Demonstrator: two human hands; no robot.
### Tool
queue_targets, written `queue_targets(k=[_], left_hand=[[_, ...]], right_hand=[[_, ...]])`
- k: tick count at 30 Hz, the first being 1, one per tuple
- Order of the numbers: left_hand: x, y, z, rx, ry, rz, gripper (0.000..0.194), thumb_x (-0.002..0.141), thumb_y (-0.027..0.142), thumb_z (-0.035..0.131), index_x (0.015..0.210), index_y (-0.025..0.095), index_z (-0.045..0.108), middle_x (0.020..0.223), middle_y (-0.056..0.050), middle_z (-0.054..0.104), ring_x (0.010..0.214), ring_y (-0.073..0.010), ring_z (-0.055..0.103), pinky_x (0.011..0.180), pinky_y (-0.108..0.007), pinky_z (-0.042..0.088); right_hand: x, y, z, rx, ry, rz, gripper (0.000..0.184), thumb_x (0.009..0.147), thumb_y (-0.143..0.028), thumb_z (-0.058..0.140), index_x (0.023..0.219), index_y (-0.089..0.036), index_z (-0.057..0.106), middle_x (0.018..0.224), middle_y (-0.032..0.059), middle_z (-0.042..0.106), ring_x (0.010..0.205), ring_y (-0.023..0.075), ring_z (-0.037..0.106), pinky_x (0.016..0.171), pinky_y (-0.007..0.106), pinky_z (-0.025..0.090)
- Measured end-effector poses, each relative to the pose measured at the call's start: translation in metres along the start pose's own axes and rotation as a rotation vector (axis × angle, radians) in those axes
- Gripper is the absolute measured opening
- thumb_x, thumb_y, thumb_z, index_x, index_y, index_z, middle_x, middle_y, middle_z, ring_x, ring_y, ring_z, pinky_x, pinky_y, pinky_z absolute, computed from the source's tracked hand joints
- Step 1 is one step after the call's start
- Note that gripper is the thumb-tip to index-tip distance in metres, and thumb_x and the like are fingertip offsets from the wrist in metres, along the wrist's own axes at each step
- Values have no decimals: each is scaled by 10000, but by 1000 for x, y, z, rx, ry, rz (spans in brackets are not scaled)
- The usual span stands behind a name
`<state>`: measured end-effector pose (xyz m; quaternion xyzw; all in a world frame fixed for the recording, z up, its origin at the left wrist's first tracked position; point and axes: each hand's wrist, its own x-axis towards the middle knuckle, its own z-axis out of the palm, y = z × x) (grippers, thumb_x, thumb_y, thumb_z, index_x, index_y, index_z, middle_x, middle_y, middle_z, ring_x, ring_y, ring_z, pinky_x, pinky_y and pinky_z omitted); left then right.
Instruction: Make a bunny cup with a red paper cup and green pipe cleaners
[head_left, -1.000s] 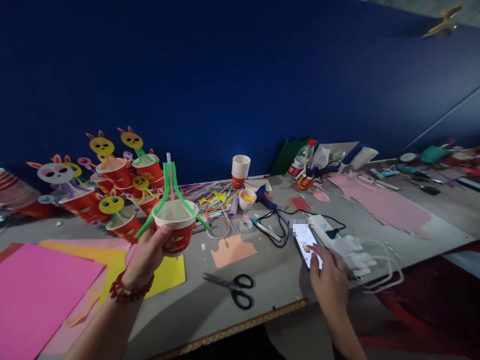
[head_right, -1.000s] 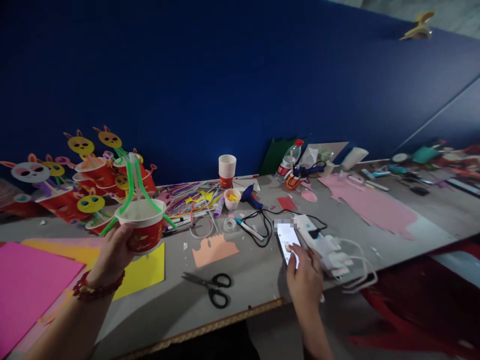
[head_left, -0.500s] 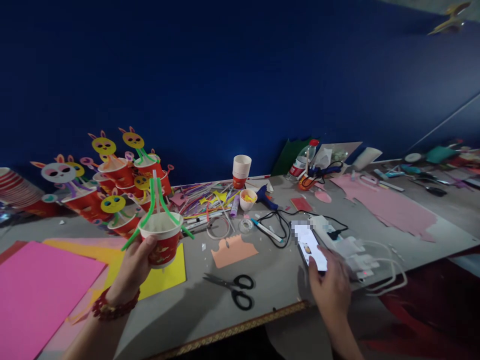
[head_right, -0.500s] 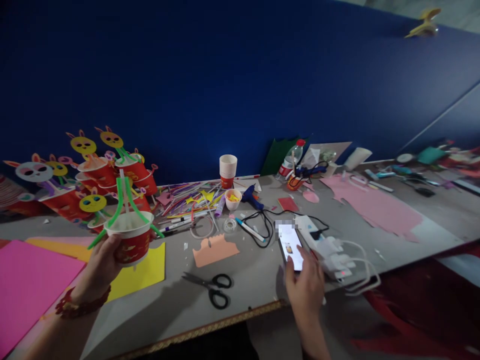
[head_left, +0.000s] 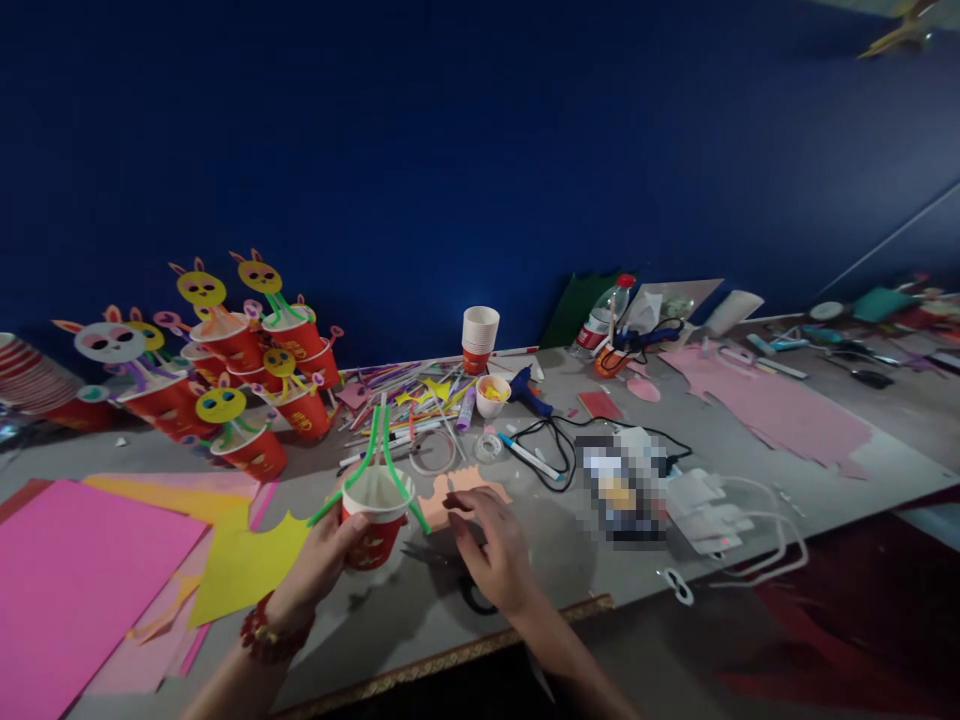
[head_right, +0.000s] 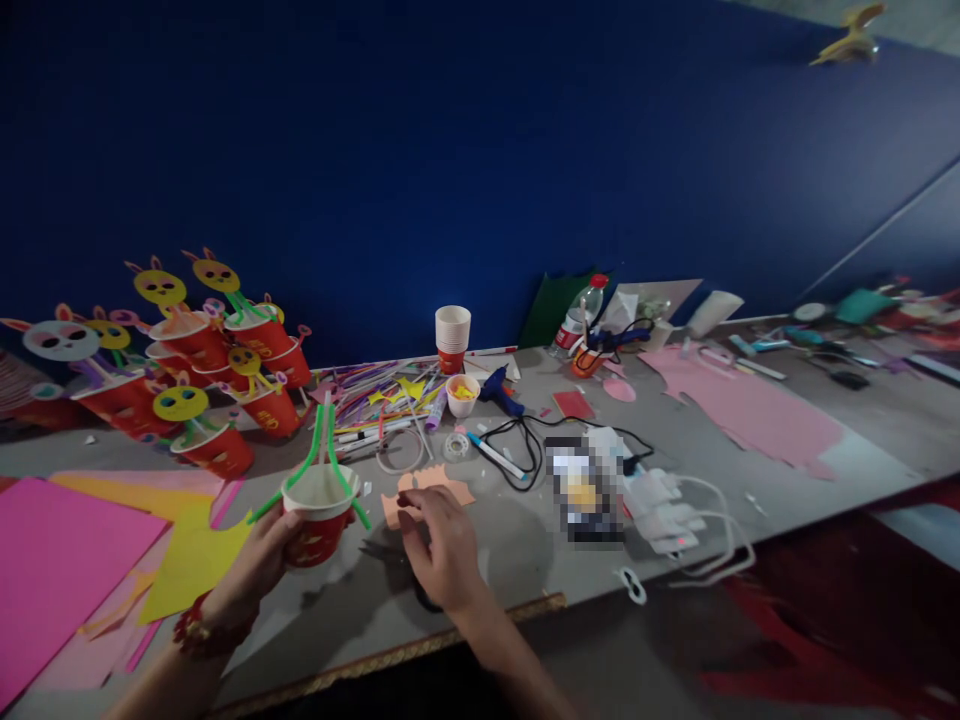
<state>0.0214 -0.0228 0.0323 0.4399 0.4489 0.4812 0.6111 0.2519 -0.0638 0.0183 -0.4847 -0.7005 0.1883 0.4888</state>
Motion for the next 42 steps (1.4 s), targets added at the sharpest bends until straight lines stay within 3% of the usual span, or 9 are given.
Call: queue_targets(k=[5,11,16,21,31,42], left_hand=[[-3,-21,0,-27,-100,-159,592,589,545,831,1030,159,745,983,-136,771,988,-366,701,876,-434,570],[-1,-35,-4,-46,-101,-170,681,576,559,835,1145,201,730,1004,-132,771,997,-373,695,925,-468,546],[-6,-36,4,-107,-60,-195,635,574,586,829,1077,204,758,1039,-120,768,999,-367,694,929,-452,545],[-13,-34,14,-139,-28,-203,789,542,620,834,1186,182,705,1046,-120,765,1062,-376,671,941,-435,539],[-10,-48,3,-178,-113,-207,836,577,621,817,1269,180,655,1118,-143,746,1042,-366,683,921,-423,550],[-10,-45,4,-162,-145,-216,636,609,628,793,1027,150,760,985,-139,774,900,-330,715,831,-391,572]], right_hand=[[18,-8,13,151,-49,39,155,961,-243,535,1093,-227,616,1023,92,710,941,239,663,837,365,524],[22,1,30,366,-115,160,239,1003,-350,459,1095,-210,629,1040,91,707,962,228,675,803,315,539],[20,8,32,342,-124,132,245,990,-371,464,1074,-214,632,1015,88,696,918,221,661,772,308,536],[20,10,29,320,-120,79,213,968,-348,474,1044,-221,627,955,72,677,824,204,643,733,308,531],[21,9,28,342,-152,50,225,966,-346,462,1052,-210,619,951,80,658,796,204,634,717,316,524],[21,7,29,330,-155,38,202,975,-364,440,926,-219,571,883,66,603,773,199,591,690,310,507]])
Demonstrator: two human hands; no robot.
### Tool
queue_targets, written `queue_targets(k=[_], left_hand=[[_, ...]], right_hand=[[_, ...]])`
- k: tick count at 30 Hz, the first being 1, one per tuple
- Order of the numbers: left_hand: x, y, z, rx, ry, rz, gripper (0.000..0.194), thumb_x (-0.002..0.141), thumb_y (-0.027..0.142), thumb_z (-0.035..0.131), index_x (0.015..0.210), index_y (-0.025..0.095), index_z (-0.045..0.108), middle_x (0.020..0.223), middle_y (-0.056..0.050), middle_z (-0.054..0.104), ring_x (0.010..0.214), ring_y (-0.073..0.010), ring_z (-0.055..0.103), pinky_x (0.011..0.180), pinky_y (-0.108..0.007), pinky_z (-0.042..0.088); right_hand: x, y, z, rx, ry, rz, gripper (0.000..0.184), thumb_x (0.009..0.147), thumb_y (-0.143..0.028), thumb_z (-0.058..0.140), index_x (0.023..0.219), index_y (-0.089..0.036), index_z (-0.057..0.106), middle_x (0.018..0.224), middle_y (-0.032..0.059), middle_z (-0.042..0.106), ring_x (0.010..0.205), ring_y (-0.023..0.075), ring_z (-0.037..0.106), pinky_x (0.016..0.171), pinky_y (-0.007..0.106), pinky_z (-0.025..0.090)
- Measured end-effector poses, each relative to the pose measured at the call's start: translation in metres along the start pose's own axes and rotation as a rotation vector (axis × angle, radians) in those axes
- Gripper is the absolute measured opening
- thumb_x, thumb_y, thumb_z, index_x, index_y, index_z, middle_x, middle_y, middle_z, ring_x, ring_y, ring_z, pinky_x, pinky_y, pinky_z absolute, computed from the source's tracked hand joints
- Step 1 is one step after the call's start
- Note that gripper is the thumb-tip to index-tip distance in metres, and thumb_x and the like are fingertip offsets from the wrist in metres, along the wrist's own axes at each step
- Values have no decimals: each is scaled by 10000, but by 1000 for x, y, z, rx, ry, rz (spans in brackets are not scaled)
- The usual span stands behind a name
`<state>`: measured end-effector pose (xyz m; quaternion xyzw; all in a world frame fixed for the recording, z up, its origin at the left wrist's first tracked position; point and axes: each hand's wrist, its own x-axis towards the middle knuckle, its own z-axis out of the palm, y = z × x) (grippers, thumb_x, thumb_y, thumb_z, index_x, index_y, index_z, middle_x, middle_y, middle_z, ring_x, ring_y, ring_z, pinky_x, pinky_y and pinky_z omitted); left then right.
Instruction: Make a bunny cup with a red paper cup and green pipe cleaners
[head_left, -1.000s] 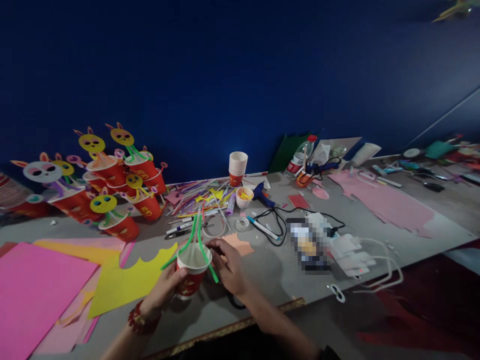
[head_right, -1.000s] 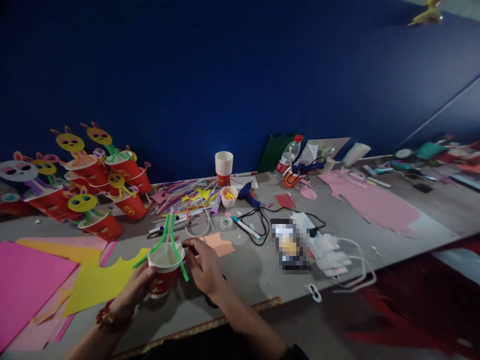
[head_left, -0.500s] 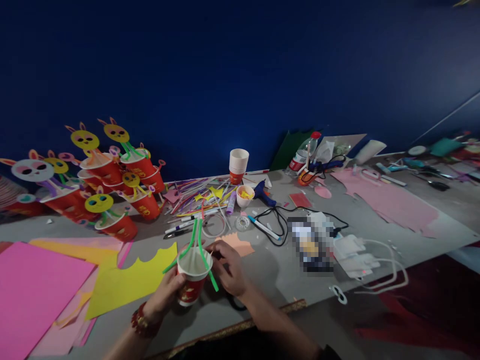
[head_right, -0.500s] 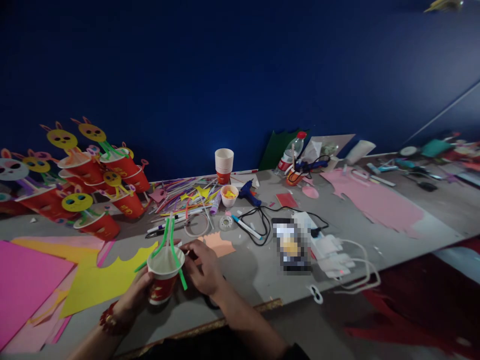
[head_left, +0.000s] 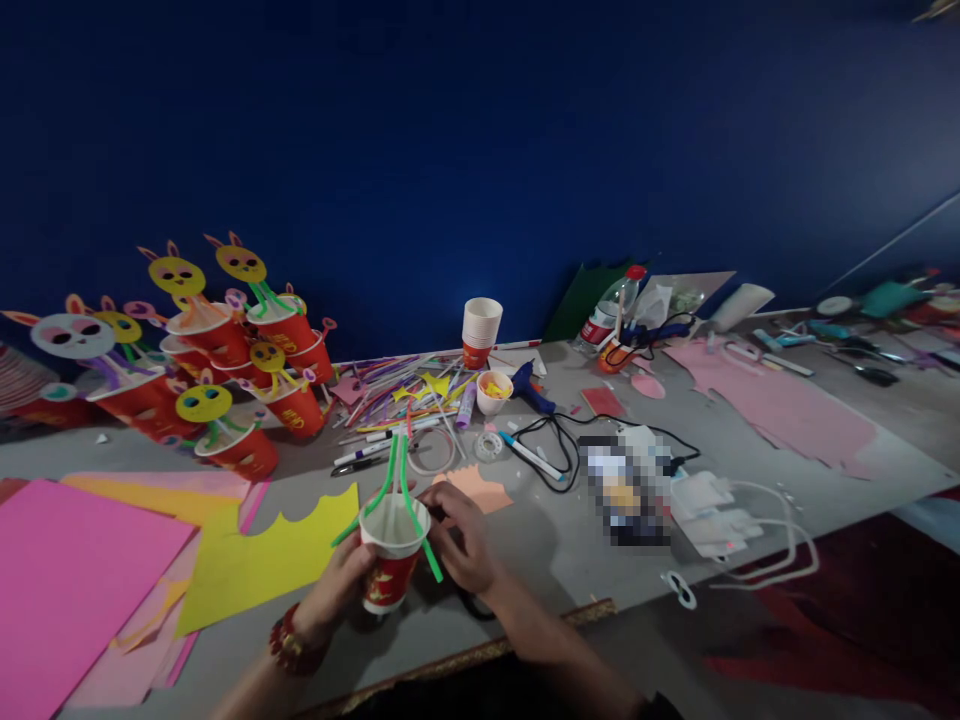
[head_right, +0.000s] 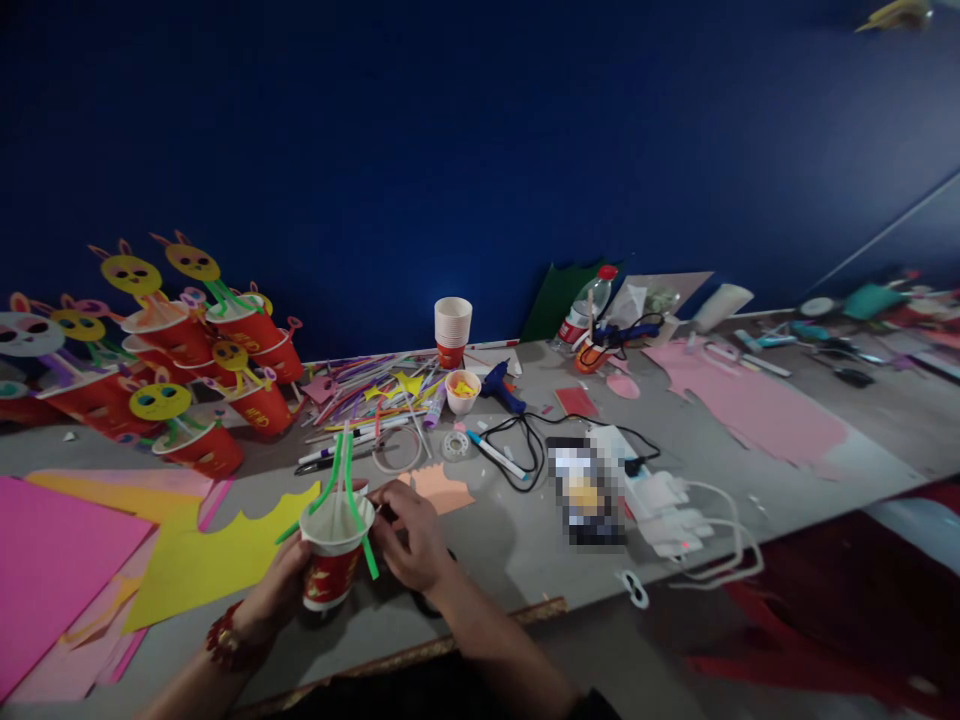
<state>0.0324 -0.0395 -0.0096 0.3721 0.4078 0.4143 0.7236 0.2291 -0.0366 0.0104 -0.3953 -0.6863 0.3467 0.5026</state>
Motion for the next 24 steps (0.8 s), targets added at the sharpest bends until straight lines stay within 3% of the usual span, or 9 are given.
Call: queue_targets(k=[6,15,24], left_hand=[[5,-9,3,-13,133,36,693,621,615,782,1123,141,724,923,-133,777,927,-344,706,900,-423,546],[3,-8,6,-27,161,38,659,609,603,792,1068,132,744,901,-120,786,839,-308,723,785,-367,582],[1,-3,11,-45,182,43,646,573,593,821,1027,140,749,941,-110,788,932,-313,719,841,-352,576]], right_hand=[[0,4,3,22,-6,0,177,977,-335,457,895,-218,562,875,63,595,802,205,591,716,319,506],[-1,4,9,-43,26,-54,172,991,-323,435,880,-240,537,877,76,597,840,231,587,741,351,511],[-5,-6,8,-158,-5,-54,142,977,-230,425,919,-235,554,897,86,627,836,229,614,738,339,528]])
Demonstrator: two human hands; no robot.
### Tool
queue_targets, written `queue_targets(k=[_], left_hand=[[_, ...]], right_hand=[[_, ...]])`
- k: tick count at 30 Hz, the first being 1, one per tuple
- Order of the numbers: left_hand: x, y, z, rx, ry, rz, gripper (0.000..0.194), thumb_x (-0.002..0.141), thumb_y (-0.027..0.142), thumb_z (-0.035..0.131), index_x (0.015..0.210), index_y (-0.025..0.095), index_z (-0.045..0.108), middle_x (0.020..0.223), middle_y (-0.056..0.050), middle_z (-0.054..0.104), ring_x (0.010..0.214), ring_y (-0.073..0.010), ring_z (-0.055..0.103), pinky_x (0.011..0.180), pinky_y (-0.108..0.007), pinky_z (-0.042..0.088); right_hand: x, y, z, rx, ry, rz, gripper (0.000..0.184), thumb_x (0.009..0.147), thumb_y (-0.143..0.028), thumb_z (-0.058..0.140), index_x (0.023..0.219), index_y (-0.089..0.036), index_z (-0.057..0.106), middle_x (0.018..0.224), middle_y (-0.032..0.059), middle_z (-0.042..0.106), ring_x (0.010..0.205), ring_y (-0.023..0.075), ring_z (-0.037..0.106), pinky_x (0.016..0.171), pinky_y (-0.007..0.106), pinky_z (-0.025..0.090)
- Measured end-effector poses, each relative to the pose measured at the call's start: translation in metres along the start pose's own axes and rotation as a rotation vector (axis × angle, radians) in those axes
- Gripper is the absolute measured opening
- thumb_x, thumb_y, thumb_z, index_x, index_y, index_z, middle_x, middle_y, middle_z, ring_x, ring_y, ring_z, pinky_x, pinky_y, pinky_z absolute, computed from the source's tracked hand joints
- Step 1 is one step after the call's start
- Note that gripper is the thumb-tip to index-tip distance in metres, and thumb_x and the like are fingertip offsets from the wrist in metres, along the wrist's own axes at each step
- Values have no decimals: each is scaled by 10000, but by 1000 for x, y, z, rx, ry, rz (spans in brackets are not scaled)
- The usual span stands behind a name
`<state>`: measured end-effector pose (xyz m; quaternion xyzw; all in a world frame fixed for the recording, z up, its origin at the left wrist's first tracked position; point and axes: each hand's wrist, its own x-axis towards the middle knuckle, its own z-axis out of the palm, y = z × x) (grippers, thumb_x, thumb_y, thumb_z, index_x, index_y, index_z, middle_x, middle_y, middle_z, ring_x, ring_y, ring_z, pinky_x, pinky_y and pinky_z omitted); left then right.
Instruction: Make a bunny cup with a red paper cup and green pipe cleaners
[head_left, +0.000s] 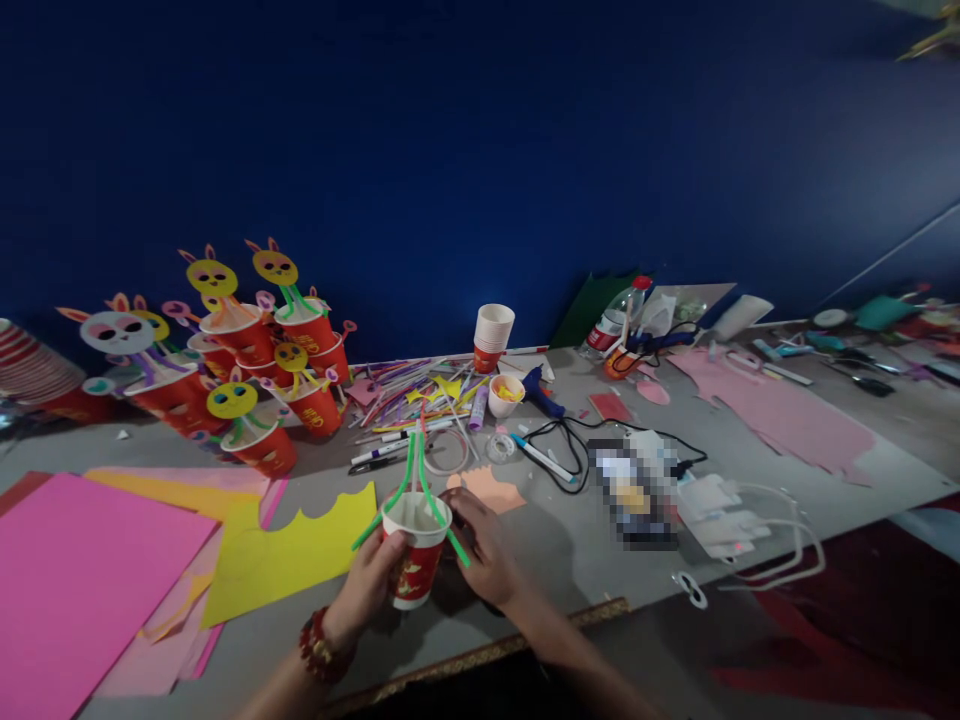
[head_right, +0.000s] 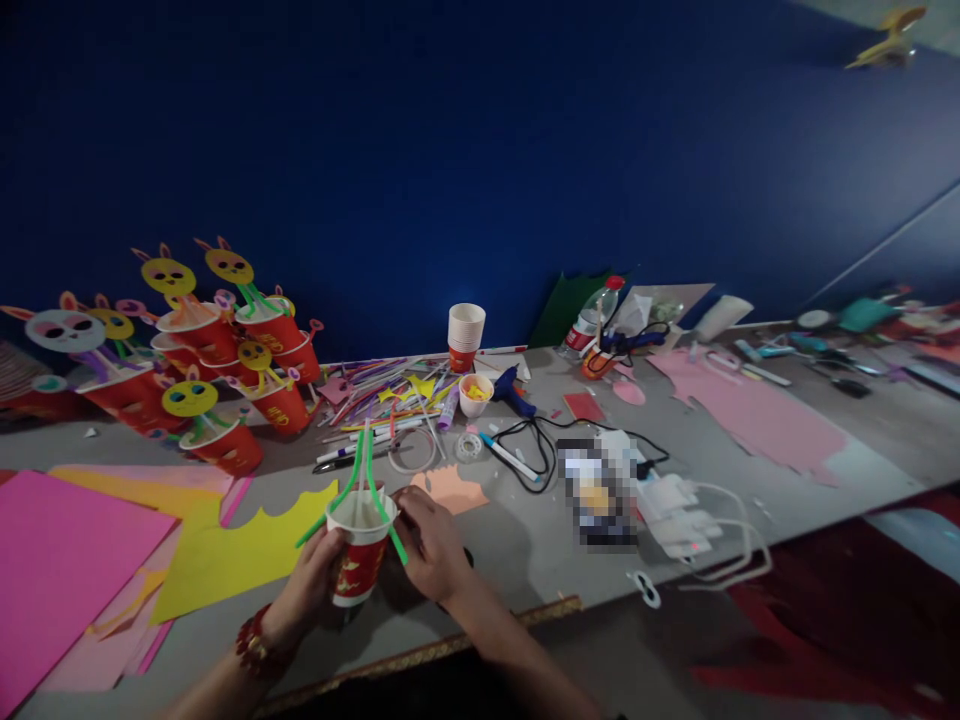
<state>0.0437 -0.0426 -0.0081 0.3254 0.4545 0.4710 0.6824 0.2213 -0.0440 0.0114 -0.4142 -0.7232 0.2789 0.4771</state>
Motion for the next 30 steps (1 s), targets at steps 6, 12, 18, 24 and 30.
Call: queue_targets(k=[6,12,18,24,30], left_hand=[[0,4,4,-51,12,-26,569,560,586,827,900,137,745,864,-101,786,802,-273,732,747,-328,588],[-1,3,3,-96,-75,-39,535,610,579,801,879,122,730,770,-98,769,679,-235,707,658,-309,565],[-4,8,5,-72,-178,-36,529,656,605,773,865,121,722,779,-121,765,694,-243,698,637,-306,546],[-4,8,7,-94,-145,-70,560,615,618,796,867,124,714,772,-120,765,686,-237,696,648,-305,545],[-5,9,9,-53,-151,-89,550,631,608,783,885,126,709,796,-114,761,696,-231,692,648,-303,543]], right_hand=[[-19,-3,-14,-142,-26,36,237,928,-170,476,1132,-220,586,986,84,688,853,220,667,749,310,546],[-51,13,-38,-253,112,120,235,946,-159,485,1126,-223,621,1020,76,732,915,213,702,789,297,560],[-100,43,-98,-575,541,234,193,961,-294,536,1048,-177,662,930,114,740,843,247,697,773,362,547],[-147,51,-157,-938,721,314,384,980,-422,452,1063,-121,675,1038,189,721,987,308,634,902,460,475],[-158,52,-159,-1075,605,271,394,991,-380,390,1066,-128,683,996,163,741,921,294,628,891,449,464]])
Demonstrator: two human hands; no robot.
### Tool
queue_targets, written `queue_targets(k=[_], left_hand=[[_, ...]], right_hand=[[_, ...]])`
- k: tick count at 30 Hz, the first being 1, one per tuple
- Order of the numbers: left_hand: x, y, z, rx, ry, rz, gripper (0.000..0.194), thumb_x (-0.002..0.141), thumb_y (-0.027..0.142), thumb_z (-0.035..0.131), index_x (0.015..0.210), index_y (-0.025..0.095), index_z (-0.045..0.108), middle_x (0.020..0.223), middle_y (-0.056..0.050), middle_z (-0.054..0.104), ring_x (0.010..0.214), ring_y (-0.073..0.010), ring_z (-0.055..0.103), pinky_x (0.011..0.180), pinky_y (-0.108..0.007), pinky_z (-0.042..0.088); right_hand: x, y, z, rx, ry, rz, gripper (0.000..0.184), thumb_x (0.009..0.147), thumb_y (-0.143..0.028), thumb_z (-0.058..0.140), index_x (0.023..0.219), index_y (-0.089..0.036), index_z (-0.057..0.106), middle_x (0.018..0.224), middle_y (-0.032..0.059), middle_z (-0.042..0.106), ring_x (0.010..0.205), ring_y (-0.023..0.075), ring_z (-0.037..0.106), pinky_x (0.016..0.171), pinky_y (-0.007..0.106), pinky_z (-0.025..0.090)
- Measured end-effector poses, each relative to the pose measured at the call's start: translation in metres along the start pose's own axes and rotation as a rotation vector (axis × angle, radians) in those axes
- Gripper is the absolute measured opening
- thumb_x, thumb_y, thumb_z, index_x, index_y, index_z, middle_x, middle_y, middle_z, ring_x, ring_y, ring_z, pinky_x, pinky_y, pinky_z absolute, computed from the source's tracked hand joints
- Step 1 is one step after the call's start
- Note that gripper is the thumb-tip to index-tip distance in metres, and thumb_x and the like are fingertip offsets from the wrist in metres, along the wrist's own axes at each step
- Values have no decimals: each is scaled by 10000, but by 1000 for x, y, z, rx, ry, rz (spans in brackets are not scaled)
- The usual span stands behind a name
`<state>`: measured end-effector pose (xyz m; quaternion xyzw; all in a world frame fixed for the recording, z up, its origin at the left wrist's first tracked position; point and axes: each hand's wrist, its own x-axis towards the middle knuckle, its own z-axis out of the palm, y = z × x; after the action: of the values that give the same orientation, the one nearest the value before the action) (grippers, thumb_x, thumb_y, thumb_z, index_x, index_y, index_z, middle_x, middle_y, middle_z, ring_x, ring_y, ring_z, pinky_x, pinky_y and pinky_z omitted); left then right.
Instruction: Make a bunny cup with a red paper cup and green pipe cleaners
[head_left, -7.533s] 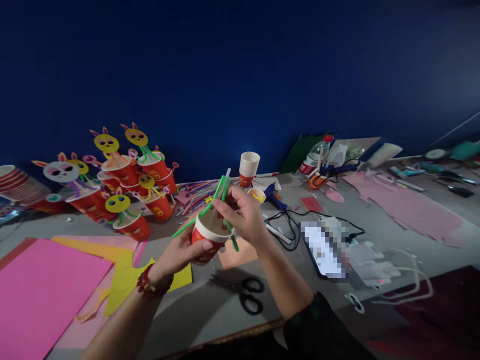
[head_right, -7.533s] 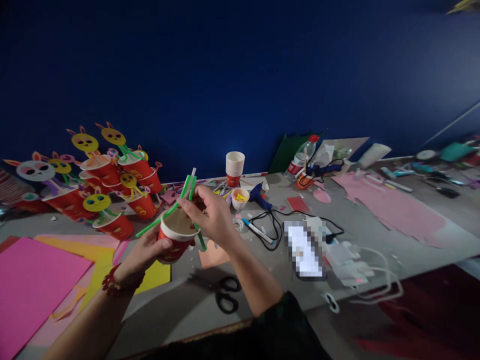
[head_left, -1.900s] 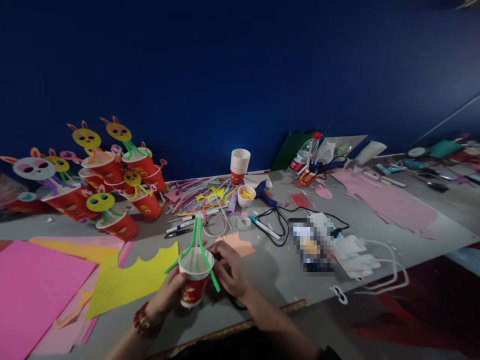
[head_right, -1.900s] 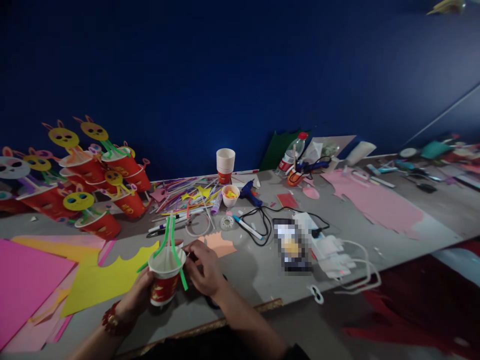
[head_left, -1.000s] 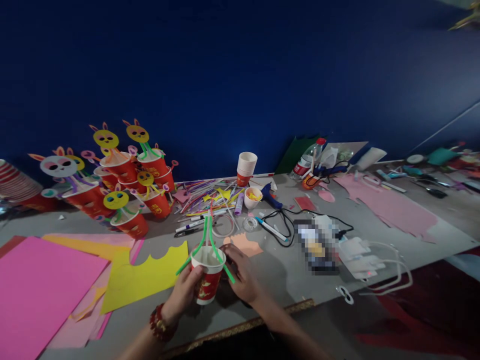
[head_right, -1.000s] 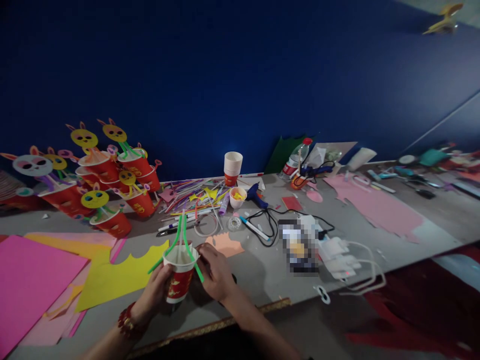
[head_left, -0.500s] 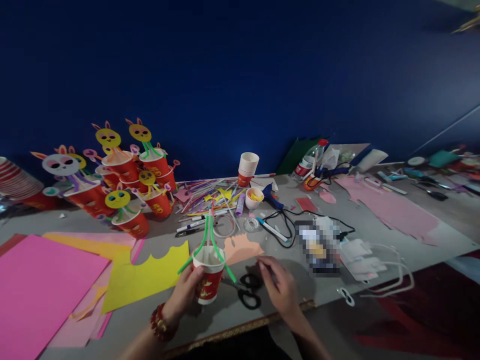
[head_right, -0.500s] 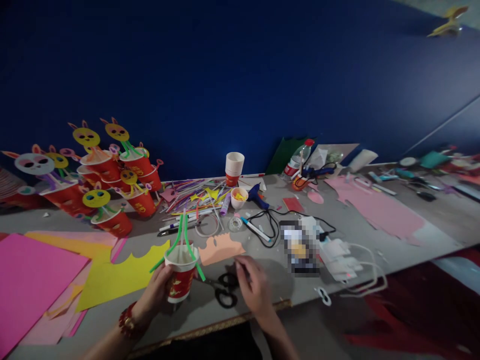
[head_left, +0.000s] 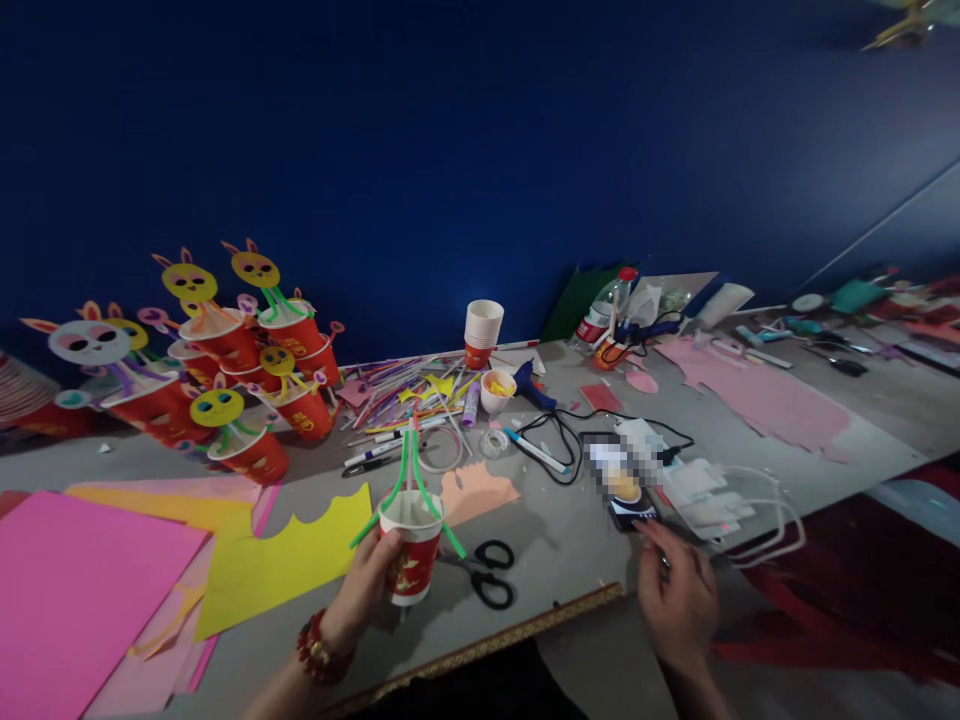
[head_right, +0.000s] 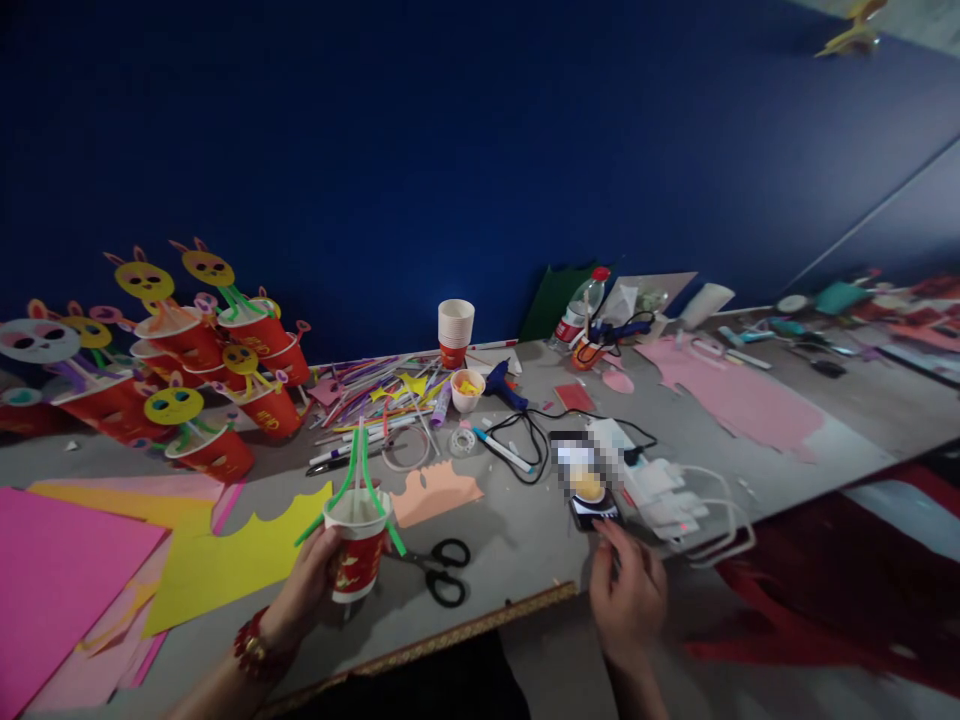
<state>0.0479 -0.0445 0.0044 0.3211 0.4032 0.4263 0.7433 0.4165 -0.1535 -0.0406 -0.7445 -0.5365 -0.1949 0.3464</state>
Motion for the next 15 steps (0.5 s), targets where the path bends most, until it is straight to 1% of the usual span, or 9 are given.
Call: queue_targets(k=[4,8,12,15], left_hand=[[0,1,-1,15,6,11,551,648,619,758,893,128,705,787,-109,755,720,-245,698,676,-322,549],[1,-1,-2,7,-9,17,543,667,623,747,882,126,700,773,-112,752,710,-238,696,667,-315,548],[2,-4,-3,7,6,18,555,657,617,758,906,124,703,777,-113,757,705,-234,700,666,-310,551],[3,-5,-4,13,-27,24,544,675,616,744,901,122,708,790,-122,761,700,-233,694,656,-306,544]], right_hand=[[0,0,4,-25,-5,-8,371,980,-355,397,1050,-136,689,963,160,742,898,306,625,866,458,465],[3,0,2,44,48,38,347,972,-339,426,1068,-123,680,1000,172,733,948,309,629,903,466,466],[8,-7,1,96,70,60,329,973,-346,457,1064,-118,677,1003,182,724,955,307,631,892,464,479],[10,-14,2,132,55,52,320,984,-339,448,1060,-123,672,1007,180,724,955,299,637,889,462,483]])
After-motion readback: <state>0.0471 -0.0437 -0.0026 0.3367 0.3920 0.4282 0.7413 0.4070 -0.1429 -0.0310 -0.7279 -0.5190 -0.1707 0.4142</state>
